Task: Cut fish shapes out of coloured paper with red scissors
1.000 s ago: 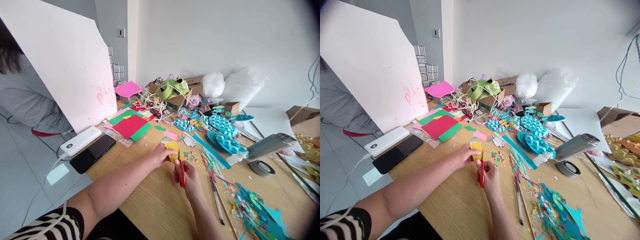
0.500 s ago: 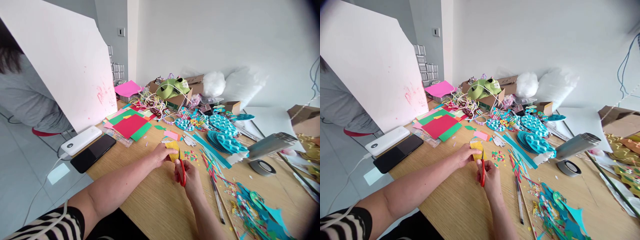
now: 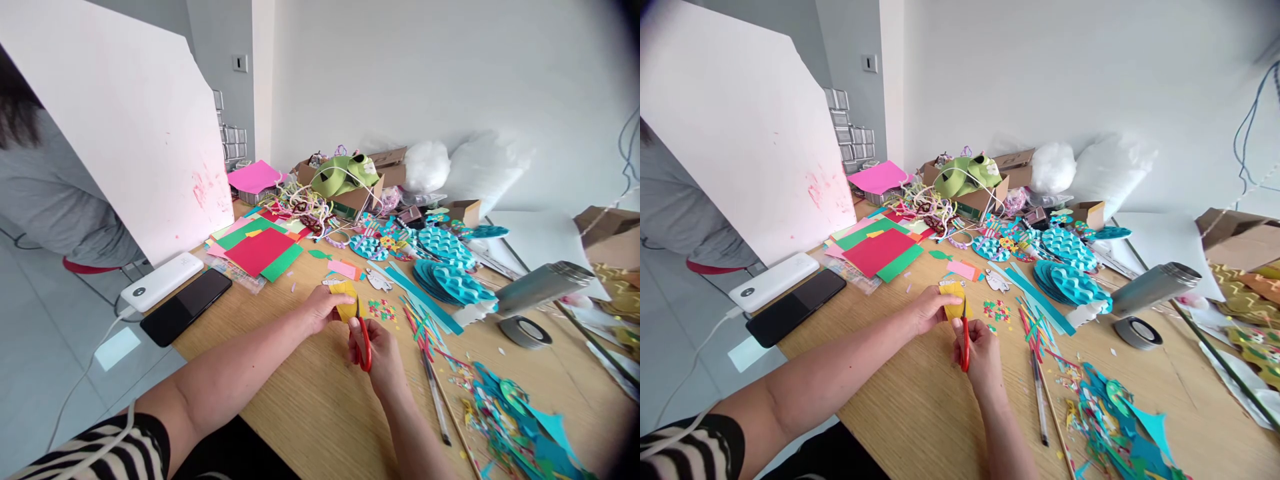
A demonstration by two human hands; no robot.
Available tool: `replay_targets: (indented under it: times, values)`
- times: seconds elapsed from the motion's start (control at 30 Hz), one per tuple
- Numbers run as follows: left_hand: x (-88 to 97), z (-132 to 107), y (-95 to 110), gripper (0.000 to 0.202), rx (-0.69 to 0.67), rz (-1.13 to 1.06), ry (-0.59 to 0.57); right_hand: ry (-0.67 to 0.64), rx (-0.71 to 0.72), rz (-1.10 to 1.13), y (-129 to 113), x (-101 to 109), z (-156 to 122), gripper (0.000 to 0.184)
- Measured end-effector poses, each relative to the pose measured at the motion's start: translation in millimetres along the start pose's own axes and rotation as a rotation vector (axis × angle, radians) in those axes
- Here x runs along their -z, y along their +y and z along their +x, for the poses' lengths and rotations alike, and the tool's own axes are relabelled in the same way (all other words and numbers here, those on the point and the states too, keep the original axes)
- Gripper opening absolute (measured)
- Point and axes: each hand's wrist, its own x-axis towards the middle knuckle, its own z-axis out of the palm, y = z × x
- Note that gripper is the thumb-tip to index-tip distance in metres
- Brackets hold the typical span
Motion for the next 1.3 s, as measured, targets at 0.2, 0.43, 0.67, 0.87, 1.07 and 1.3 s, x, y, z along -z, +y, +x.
replay_targets:
  times: [0.2, 0.43, 0.67, 0.87, 1.07, 1.3]
  values:
    - [1.0, 1.3, -0.8, 0.036, 0.005, 0.010, 0.006, 0.012, -0.007, 0.020, -1.5, -0.1, -0.6, 0.052]
    - [0.8, 1.2, -0.1, 0.036, 0.008, 0.007, 0.009, 0.017, -0.033, 0.039, -0.4, 0.0, 0.2, 0.052]
    - [0.4, 0.4, 0.1, 0.038, 0.009, 0.005, 0.004, 0.017, -0.033, 0.025, -0.6, -0.4, 0.6, 0.054]
    - [0.8, 0.7, 0.8, 0.039, 0.013, -0.001, 0.007, 0.026, -0.045, 0.011, -2.6, -0.1, -0.2, 0.055]
    - [1.6, 1.7, -0.4, 0.039, 0.013, -0.008, 0.006, 0.017, -0.045, 0.009, -1.3, 0.8, -0.1, 0.055]
    - [0.3, 0.9, 0.3, 0.035, 0.012, 0.002, -0.016, 0.023, -0.046, 0.021, -4.3, 0.2, -1.0, 0.055]
